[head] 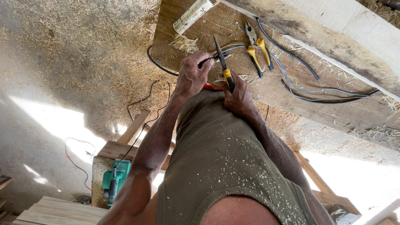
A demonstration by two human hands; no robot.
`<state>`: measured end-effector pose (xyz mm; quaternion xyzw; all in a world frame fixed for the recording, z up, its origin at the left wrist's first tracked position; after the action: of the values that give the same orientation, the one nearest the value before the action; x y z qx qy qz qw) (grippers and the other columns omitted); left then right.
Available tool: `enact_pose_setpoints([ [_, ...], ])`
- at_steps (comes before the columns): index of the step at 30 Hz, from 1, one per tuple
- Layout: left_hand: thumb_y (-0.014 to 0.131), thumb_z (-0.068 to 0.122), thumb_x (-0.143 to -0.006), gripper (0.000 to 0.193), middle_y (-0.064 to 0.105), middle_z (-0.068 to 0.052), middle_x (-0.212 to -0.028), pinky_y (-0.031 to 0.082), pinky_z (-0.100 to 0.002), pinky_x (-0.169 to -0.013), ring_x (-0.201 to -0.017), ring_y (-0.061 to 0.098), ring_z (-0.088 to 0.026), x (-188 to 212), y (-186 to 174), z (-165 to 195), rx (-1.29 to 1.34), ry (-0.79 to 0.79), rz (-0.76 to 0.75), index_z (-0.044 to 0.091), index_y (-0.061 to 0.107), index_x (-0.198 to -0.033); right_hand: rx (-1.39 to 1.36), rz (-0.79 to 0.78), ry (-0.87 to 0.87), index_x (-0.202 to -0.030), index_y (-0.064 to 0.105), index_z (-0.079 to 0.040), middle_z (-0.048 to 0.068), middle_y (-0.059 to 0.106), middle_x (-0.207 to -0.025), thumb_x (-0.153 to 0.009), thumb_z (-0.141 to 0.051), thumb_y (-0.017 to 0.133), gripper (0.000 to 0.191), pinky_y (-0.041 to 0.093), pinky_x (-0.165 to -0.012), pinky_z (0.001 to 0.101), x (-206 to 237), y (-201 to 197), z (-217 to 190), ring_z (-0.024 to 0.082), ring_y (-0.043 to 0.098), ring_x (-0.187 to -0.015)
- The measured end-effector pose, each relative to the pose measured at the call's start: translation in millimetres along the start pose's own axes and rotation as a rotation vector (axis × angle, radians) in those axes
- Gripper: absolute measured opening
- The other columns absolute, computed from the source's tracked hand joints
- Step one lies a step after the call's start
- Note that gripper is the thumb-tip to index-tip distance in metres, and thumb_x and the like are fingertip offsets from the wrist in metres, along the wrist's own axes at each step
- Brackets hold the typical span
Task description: The person strips the outer insulation from a black electrical cable using pliers and a chisel, then separates the inner conductors and trims them with pliers.
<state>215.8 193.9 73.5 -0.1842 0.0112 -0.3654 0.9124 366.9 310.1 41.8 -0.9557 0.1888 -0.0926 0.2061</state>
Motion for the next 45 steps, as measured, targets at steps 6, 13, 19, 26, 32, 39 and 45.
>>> enact_pose_setpoints([
  [6, 0.059, 0.025, -0.107, 0.027, 0.068, -0.008, -0.085, 0.055, -0.036, -0.064, -0.071, 0.064, -0.017, -8.7, 4.0, -11.3, -0.093, 0.009, 0.050, 0.002, 0.070, -0.099, -0.012, -0.022, 0.153, -0.102, 0.058, -0.003, 0.008, 0.054, -0.071, -0.099, -0.008, 0.064, 0.008, 0.043, -0.057, 0.0390, -11.0, 2.5, 8.1, 0.020, 0.051, -0.061],
  [13, 0.061, 0.015, -0.105, 0.015, 0.066, -0.007, -0.083, 0.052, -0.036, -0.057, -0.069, 0.061, -0.016, -24.3, 15.9, -12.8, -0.095, 0.115, 0.189, 0.003, 0.067, -0.098, -0.085, -0.273, 0.315, -0.091, 0.053, -0.005, 0.007, 0.049, -0.073, -0.101, -0.011, 0.061, 0.015, 0.047, -0.062, 0.0387, -30.5, -11.6, -0.3, 0.018, 0.051, -0.068],
  [19, 0.058, 0.014, -0.107, 0.019, 0.058, -0.007, -0.077, 0.047, -0.036, -0.055, -0.063, 0.054, -0.016, -16.7, 7.0, -16.8, -0.077, 0.027, 0.192, 0.002, 0.062, -0.093, 0.070, -0.201, 0.355, -0.098, 0.054, -0.004, 0.004, 0.051, -0.071, -0.098, -0.015, 0.059, 0.013, 0.044, -0.060, 0.0414, -42.7, -16.4, -23.4, 0.019, 0.051, -0.064],
  [26, 0.060, 0.018, -0.109, 0.024, 0.059, -0.010, -0.080, 0.047, -0.036, -0.059, -0.068, 0.054, -0.018, -34.6, -1.8, -18.0, -0.064, 0.106, 0.160, 0.000, 0.061, -0.093, -0.209, -0.416, 0.247, -0.109, 0.065, -0.001, 0.005, 0.066, -0.081, -0.096, -0.015, 0.062, 0.020, 0.051, -0.069, 0.0361, -55.2, -28.1, -22.9, 0.017, 0.061, -0.077],
  [32, 0.057, 0.016, -0.106, 0.022, 0.065, -0.009, -0.077, 0.048, -0.033, -0.054, -0.063, 0.058, -0.016, -27.5, 6.7, -23.4, -0.144, 0.122, 0.109, 0.002, 0.068, -0.095, 0.076, -0.314, 0.271, -0.136, 0.057, -0.003, 0.015, 0.065, -0.090, -0.097, -0.012, 0.067, 0.042, 0.050, -0.074, 0.0430, -46.6, -28.4, -18.3, 0.028, 0.061, -0.084],
  [39, 0.058, 0.027, -0.108, 0.035, 0.070, 0.005, -0.085, 0.039, -0.020, -0.046, -0.054, 0.047, -0.001, 1.8, 13.9, -80.6, 0.384, -0.390, -0.066, 0.004, 0.068, -0.132, -0.095, -0.280, 0.001, -0.150, 0.045, -0.010, 0.019, 0.067, -0.105, -0.079, -0.011, 0.068, 0.075, 0.056, -0.077, 0.0446, -38.5, -18.7, -4.5, 0.035, 0.065, -0.089],
  [45, 0.061, 0.017, -0.108, 0.030, 0.071, -0.012, -0.121, 0.058, -0.026, -0.095, -0.106, 0.072, -0.016, -18.8, -3.8, -131.4, 0.355, -0.488, 0.103, -0.003, 0.065, -0.130, -0.020, -0.194, -0.061, -0.154, 0.041, -0.018, 0.016, 0.069, -0.101, -0.074, -0.016, 0.071, 0.085, 0.057, -0.080, 0.0489, -9.6, -9.2, 16.8, 0.038, 0.068, -0.095],
])
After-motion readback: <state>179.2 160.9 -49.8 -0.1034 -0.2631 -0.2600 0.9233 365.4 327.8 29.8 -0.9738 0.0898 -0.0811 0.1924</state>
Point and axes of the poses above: each hand's wrist, its own x-axis away from the middle knuckle, its own y-axis out of the palm, z = x × y, the point moved 5 cm from there along -x, towards the middle knuckle
